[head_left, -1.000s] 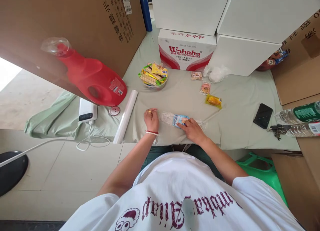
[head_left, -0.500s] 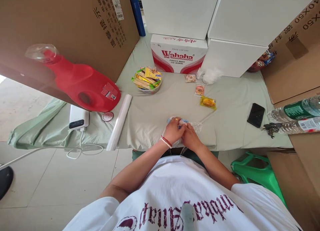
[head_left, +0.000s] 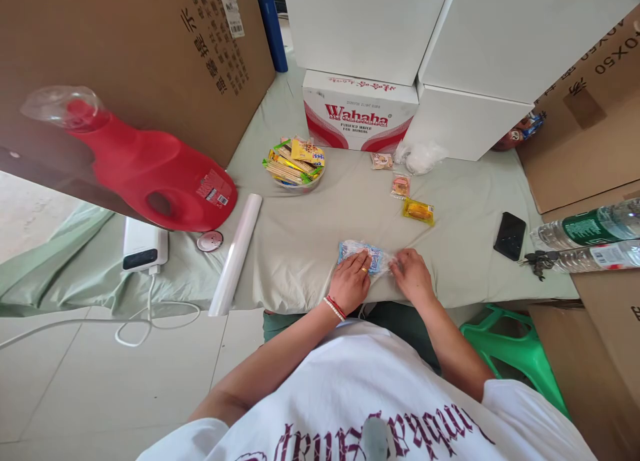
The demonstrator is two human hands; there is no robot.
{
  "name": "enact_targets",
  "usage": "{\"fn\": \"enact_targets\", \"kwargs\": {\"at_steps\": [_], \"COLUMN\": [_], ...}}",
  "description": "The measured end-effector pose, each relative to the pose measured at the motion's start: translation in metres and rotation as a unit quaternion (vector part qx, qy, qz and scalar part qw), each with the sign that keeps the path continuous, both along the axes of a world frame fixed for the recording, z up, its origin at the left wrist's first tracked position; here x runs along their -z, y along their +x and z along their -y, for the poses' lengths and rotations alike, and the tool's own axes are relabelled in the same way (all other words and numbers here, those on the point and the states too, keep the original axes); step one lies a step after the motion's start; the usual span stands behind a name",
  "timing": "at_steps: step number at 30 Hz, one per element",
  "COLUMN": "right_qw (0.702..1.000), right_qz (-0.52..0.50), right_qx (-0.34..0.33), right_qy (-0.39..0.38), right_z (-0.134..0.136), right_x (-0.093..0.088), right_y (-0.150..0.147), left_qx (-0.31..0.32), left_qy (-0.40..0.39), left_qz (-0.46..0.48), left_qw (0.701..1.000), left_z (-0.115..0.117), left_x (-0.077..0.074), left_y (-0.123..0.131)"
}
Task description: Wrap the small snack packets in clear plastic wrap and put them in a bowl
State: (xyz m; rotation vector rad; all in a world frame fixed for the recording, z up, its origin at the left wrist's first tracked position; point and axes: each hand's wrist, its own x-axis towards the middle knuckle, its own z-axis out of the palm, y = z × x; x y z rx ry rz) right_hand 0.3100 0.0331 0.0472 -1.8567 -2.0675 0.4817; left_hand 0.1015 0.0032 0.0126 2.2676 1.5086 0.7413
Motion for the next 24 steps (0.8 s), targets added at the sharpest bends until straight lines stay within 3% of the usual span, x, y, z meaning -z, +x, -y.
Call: {"fn": "enact_targets", "kwargs": {"at_steps": [3,6,12,15,19,21,24], "right_qw": [0.998,0.998,0.987,0.983,0.981,0.979,0.977], "right_qz": [-0.050,-0.036,0.072,0.060,0.053,0.051,0.037], "right_qx": [0.029,0.007,-0.105,-0.135,-0.159,-0.181,-0.205], "right_qy": [-0.038,-0.047,-0.102,-0.108,-0.093,-0.073,-0.039], "right_z": [-0.011,-0.028,-0.050,-0.044,-0.023,-0.009,0.013], "right_x": [-0.015,-0.027,-0.019,-0.014,-0.011,-0.008,-0.003], "right_y": [-0.010,-0.041,-0.114,-0.122,-0.122,-0.123,-0.124], "left_qx": [-0.003,-0.022,0.030,0.027,-0.054,-0.084,-0.059], "left_qy": [0.002,0.007,-0.004,-0.005,0.009,-0.010,-0.050], "left_qz": [-0.018,-0.038,0.016,0.114,0.214,0.243,0.244], "left_qw": [1.000,0.999,0.999,0.993,0.975,0.966,0.967], "left_z": [0.003,0.004,0.000,0.008,0.020,0.017,-0.001], "left_x": [-0.001,-0.003,-0.001,-0.001,-0.009,-0.015,-0.018], "left_y": [0.000,0.001,-0.015,-0.038,-0.062,-0.064,-0.059]}}
